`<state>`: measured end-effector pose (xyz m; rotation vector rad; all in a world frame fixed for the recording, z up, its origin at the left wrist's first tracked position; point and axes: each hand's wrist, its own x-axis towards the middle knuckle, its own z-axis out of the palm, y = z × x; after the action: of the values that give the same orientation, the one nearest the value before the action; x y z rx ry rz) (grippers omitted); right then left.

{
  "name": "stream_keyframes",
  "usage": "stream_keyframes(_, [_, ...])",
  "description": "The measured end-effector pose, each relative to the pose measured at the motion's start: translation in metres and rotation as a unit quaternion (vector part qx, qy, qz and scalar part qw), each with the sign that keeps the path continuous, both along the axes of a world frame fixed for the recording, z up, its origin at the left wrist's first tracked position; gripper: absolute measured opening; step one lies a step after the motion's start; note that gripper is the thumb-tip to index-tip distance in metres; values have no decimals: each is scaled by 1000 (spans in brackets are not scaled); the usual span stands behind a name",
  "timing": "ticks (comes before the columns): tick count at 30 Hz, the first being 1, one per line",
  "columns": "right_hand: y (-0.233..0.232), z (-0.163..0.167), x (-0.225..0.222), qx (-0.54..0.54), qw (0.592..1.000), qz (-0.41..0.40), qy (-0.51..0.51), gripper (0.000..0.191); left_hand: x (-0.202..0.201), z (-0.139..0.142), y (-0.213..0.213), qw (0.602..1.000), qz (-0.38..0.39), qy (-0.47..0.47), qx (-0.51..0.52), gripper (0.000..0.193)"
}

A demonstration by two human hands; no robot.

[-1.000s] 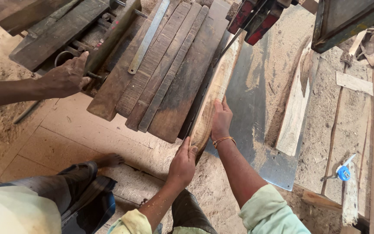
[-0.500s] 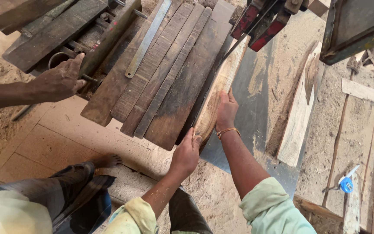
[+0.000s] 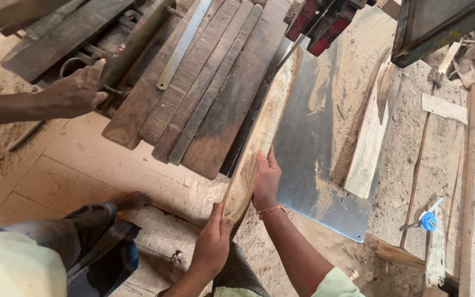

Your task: The person places a curved wooden board on a band saw table, measures it with a tape measure and a steel ruler, marks it with chalk, and guides it through the band saw blade to cut along the curve. A second person steadies the board as the cut proceeds, and the person removes the cut piece.

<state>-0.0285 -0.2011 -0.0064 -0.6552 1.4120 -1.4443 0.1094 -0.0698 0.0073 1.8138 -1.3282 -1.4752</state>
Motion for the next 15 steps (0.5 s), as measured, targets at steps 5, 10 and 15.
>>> stream_keyframes(5, [-16, -2, -3, 5, 1000, -8, -5, 57, -6, -13, -11, 1000, -7, -6, 17, 60])
stream_keyframes(10, [-46, -12, -14, -38, 999, -3, 7, 47, -12, -9, -39, 1000, -1, 10, -18, 61])
stream_keyframes(15, [-67, -19, -27, -57, 998, -1, -3, 43, -22, -8, -60, 999, 12, 21, -28, 62])
